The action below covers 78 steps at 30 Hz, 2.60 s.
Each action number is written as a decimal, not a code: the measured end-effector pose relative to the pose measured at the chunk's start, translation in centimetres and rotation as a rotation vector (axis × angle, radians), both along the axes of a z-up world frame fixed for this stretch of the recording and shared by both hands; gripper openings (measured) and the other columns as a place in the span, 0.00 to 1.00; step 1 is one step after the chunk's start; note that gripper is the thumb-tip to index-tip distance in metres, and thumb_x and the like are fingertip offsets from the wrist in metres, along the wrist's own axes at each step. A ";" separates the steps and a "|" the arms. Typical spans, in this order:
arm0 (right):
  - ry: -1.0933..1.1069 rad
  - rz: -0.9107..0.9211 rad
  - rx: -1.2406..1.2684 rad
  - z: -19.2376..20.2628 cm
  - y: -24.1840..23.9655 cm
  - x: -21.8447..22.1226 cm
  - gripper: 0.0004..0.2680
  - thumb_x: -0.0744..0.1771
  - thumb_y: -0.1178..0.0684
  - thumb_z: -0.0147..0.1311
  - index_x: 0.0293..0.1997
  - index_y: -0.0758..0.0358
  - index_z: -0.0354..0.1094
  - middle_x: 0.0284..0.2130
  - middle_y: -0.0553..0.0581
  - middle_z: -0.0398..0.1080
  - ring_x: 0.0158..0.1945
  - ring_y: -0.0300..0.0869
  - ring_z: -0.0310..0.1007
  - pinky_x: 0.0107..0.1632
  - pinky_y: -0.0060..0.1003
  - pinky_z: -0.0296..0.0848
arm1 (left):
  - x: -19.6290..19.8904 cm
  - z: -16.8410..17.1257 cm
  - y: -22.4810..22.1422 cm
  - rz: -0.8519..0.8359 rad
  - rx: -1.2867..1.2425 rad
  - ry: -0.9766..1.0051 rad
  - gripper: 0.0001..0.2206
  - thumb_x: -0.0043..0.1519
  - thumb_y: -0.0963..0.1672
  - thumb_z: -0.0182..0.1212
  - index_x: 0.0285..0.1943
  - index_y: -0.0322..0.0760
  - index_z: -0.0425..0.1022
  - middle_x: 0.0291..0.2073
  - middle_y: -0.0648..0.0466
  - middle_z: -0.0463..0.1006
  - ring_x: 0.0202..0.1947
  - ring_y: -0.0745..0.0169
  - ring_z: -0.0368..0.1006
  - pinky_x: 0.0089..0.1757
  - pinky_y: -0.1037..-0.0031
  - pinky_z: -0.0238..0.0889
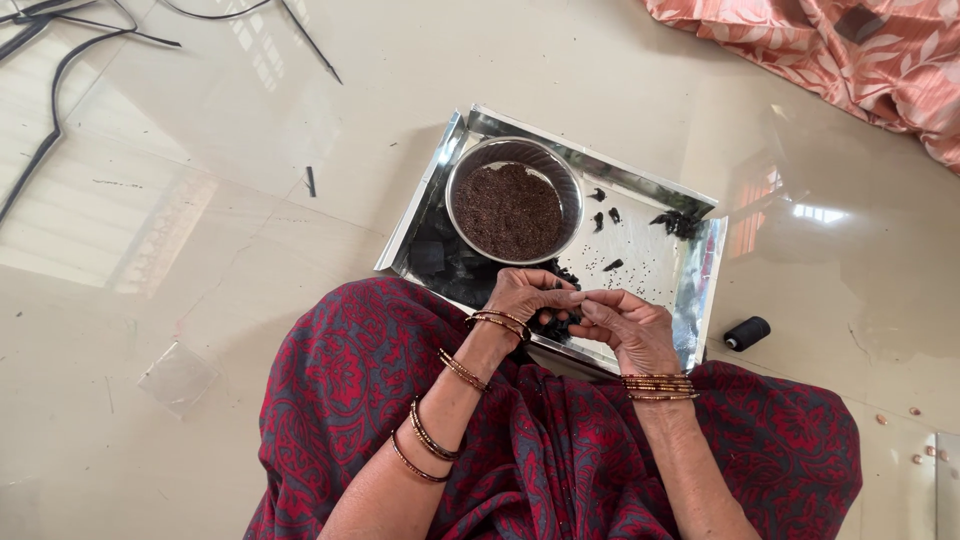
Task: The person sorts and cleans small dark seeds on a tray while sitting on the floor.
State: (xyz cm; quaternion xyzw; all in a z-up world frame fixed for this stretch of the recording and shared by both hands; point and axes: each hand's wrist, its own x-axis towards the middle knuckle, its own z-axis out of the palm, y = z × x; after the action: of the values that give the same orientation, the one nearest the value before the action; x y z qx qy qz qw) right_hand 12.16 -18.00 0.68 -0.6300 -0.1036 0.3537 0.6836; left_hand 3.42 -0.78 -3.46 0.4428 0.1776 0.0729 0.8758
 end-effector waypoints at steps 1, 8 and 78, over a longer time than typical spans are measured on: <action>0.000 0.002 0.000 -0.4 0.1 0.0 0.10 0.63 0.61 0.64 0.46 0.76 0.74 0.35 0.62 0.78 0.34 0.43 0.79 0.41 0.43 0.86 | -0.1 0.1 0.1 0.002 0.000 0.000 0.08 0.52 0.41 0.76 0.34 0.28 0.83 0.24 0.53 0.82 0.20 0.74 0.72 0.22 0.85 0.58; 0.187 -0.036 0.122 -2.6 -0.1 0.6 0.08 0.64 0.62 0.63 0.45 0.75 0.73 0.33 0.59 0.77 0.32 0.39 0.78 0.42 0.41 0.84 | -0.2 0.4 0.4 -0.015 -0.024 0.016 0.09 0.53 0.42 0.75 0.35 0.28 0.84 0.24 0.53 0.83 0.21 0.74 0.73 0.23 0.86 0.59; 0.144 0.129 0.000 3.2 -0.6 0.2 0.10 0.67 0.53 0.58 0.39 0.75 0.72 0.13 0.48 0.57 0.11 0.29 0.49 0.12 0.25 0.47 | -0.1 0.1 1.0 -0.006 -0.005 -0.032 0.06 0.56 0.39 0.73 0.33 0.30 0.80 0.22 0.52 0.80 0.18 0.73 0.72 0.20 0.85 0.59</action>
State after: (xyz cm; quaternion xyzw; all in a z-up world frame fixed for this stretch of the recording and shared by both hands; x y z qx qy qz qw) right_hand 12.41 -18.56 3.84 -0.5951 -0.0943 0.4414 0.6650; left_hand 3.35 0.24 -3.38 0.4399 0.1622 0.0767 0.8799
